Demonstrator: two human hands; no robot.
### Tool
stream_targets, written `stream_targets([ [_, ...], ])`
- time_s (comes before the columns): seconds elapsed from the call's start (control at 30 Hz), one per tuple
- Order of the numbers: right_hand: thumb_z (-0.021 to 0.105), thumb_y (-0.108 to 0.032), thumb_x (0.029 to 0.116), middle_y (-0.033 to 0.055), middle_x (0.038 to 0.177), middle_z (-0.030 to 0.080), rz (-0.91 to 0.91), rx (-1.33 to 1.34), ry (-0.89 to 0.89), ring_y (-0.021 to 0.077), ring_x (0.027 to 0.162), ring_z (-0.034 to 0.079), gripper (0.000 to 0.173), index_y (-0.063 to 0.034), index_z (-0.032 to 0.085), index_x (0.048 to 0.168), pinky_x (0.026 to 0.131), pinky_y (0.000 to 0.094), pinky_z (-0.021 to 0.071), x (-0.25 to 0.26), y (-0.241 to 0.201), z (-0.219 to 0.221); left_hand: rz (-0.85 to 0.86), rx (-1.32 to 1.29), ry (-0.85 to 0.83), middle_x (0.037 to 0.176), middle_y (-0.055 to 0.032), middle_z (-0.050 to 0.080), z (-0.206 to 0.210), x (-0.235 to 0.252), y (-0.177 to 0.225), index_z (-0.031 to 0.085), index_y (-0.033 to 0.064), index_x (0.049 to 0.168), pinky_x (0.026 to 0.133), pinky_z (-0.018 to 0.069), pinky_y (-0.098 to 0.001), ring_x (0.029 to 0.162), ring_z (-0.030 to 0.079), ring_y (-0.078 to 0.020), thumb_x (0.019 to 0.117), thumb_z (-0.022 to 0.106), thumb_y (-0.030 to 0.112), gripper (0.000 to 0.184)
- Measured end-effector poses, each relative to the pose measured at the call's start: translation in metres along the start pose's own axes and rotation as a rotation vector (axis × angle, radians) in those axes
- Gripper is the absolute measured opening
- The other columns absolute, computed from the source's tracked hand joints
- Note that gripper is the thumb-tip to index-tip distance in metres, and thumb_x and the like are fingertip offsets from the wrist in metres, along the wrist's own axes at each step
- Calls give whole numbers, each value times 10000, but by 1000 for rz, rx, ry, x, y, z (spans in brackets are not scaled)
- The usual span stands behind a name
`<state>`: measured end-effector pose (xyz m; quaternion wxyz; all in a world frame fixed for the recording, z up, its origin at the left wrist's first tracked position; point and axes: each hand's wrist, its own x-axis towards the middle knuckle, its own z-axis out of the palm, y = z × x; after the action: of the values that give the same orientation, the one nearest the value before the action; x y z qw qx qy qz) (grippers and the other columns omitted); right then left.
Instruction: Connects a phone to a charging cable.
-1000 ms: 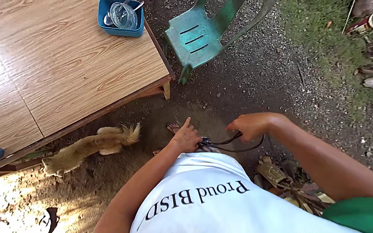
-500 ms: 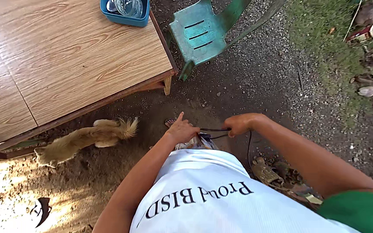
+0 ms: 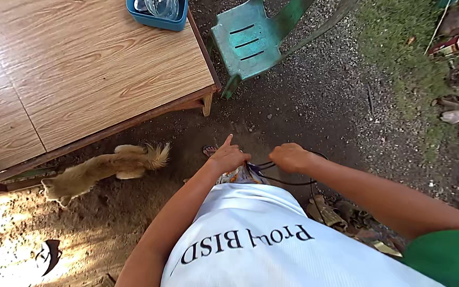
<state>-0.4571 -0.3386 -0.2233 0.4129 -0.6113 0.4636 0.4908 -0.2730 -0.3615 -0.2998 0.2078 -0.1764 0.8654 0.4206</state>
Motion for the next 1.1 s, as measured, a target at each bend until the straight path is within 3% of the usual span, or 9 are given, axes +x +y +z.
stream_targets([
  [0.17, 454, -11, 1051, 261, 1272, 643, 96, 39, 24, 453, 1212, 611, 277, 42, 635, 1254, 919, 620, 501, -1, 1, -2, -30, -99, -61, 1165, -111, 721, -7, -2, -2, 669, 131, 1300, 1214, 51, -656, 1238, 606, -304, 1079, 484, 209, 299],
  [0.57, 352, 25, 1063, 324, 1402, 530, 59, 82, 18, 500, 1253, 566, 361, 115, 508, 1376, 953, 626, 490, 13, -42, 10, -2, -116, 24, 1098, -105, 734, -3, 6, -9, 685, 113, 1244, 1207, 56, -672, 1199, 629, -298, 1076, 490, 200, 272],
  [0.7, 535, -161, 1057, 316, 1320, 594, -105, 439, 41, 470, 1259, 576, 342, 94, 586, 1279, 1020, 638, 456, 60, -35, 34, -31, -138, 77, 1107, -103, 732, 10, 14, -10, 690, 87, 1205, 1223, 42, -647, 1228, 615, -289, 1073, 482, 175, 261],
  [0.73, 598, -147, 1026, 302, 1230, 637, -168, 560, 50, 432, 1166, 620, 312, 96, 625, 1219, 990, 606, 473, 70, -21, 37, -49, -196, 96, 1126, -112, 725, 13, 12, -13, 677, 87, 1224, 1217, 65, -653, 1223, 616, -298, 1081, 470, 192, 273],
  [0.8, 654, -44, 969, 185, 1070, 661, -300, 843, 28, 211, 919, 614, 217, 78, 652, 1148, 867, 402, 503, 73, 3, 35, -62, -249, 116, 1173, -138, 705, 12, 9, -14, 652, 81, 1256, 1206, 149, -634, 1223, 607, -325, 1091, 447, 200, 289],
  [0.87, 648, 22, 960, 125, 1086, 682, -372, 1090, 48, 86, 936, 634, 211, 73, 655, 1165, 903, 278, 522, 65, 7, 35, -47, -259, 185, 1182, -152, 701, 20, 7, -10, 670, 67, 1229, 1152, 292, -583, 1188, 623, -334, 1085, 456, 186, 285],
  [0.93, 627, 14, 975, 158, 1093, 699, -390, 1084, 175, 119, 966, 656, 205, 82, 665, 1164, 931, 309, 520, 63, 1, 39, -30, -284, 269, 1168, -186, 701, 25, 7, -10, 675, 25, 1207, 1063, 405, -539, 1150, 642, -354, 1079, 450, 161, 293],
  [1.03, 619, -68, 990, 157, 1044, 710, -466, 1010, 280, 149, 953, 667, 209, 69, 679, 1136, 910, 359, 532, 64, -9, 66, -24, -385, 404, 1167, -223, 700, 33, 4, -2, 662, -18, 1212, 1024, 481, -511, 1145, 661, -378, 1083, 411, 139, 323],
  [1.1, 594, -118, 1029, 238, 1131, 697, -495, 883, 253, 278, 1083, 665, 270, 98, 666, 1176, 1005, 452, 490, 57, -17, 71, 6, -412, 519, 1153, -228, 712, 38, 4, 4, 675, -29, 1193, 1003, 506, -504, 1132, 677, -384, 1073, 418, 118, 320],
])
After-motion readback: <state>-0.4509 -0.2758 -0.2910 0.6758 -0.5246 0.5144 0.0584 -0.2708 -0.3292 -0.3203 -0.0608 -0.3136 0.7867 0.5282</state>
